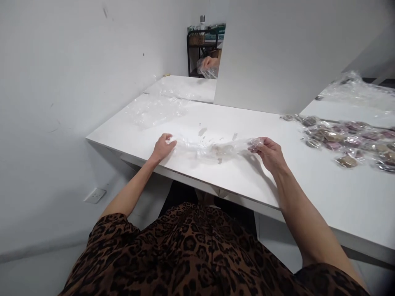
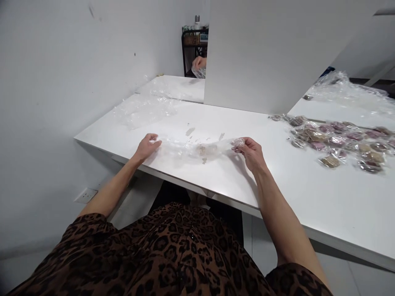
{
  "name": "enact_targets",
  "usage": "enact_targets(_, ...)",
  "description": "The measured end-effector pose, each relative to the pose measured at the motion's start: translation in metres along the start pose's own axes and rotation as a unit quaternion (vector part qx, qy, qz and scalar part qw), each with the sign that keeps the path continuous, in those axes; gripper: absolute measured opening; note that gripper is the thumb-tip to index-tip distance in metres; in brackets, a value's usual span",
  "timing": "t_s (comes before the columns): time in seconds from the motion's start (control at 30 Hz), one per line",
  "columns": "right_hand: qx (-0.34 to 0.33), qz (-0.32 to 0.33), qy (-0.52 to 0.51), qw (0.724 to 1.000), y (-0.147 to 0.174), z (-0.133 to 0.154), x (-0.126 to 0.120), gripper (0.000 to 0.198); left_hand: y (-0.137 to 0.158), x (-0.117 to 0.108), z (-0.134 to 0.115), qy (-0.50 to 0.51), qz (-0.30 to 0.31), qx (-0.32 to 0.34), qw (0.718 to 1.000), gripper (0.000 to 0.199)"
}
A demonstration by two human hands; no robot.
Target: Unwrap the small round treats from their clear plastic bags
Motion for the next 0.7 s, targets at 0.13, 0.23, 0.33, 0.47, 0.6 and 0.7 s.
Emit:
enact_targets(0.13, 0.051, 0.021, 0.019, 0.998, -0.004, -0.008, -0.012, 0.034, 0.025, 0.026, -0.033, -0.127, -0.028, 0.270, 0.954, 0.038)
enact_targets(0.23, 0.062, 0.028, 0.011, 0.998, -0.007, -0.010, -0.020, 0.030, 0.049, 0.069, -0.056, -0.211, 0.080, 0.334, 0.915, 0.027)
enact_targets(0.33, 0.071, 0.025, 0.009, 0.997, -0.006, -0.011, -0.022, 0.024, 0.070, 0.112, -0.067, -0.297, 0.175, 0.365, 0.865, 0.031)
enact_targets(0.47, 0.075, 0.007, -0.039, 0.996, -0.005, -0.010, -0.022, 0.022, 0.076, 0.151, -0.062, -0.369, 0.254, 0.368, 0.815, 0.048)
enact_targets(0.6, 0.111, 0.001, -0.116, 0.987, -0.010, -0.011, -0.025, 0.023, 0.066, 0.166, -0.052, -0.405, 0.267, 0.311, 0.817, 0.033)
enact_targets(0.7, 0.124, 0.001, -0.172, 0.977, -0.014, -0.011, -0.028, 0.021, 0.052, 0.163, -0.059, -0.358, 0.247, 0.259, 0.863, 0.027)
Point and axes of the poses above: each hand's wrist, its own y-axis away from the middle knuckle, its own x-axis out of the palm, z = x × y, the point moved 3 cm from there along -y, towards the middle knuckle, and after that the axes turned 14 degrees about y, right-handed, at the moved point
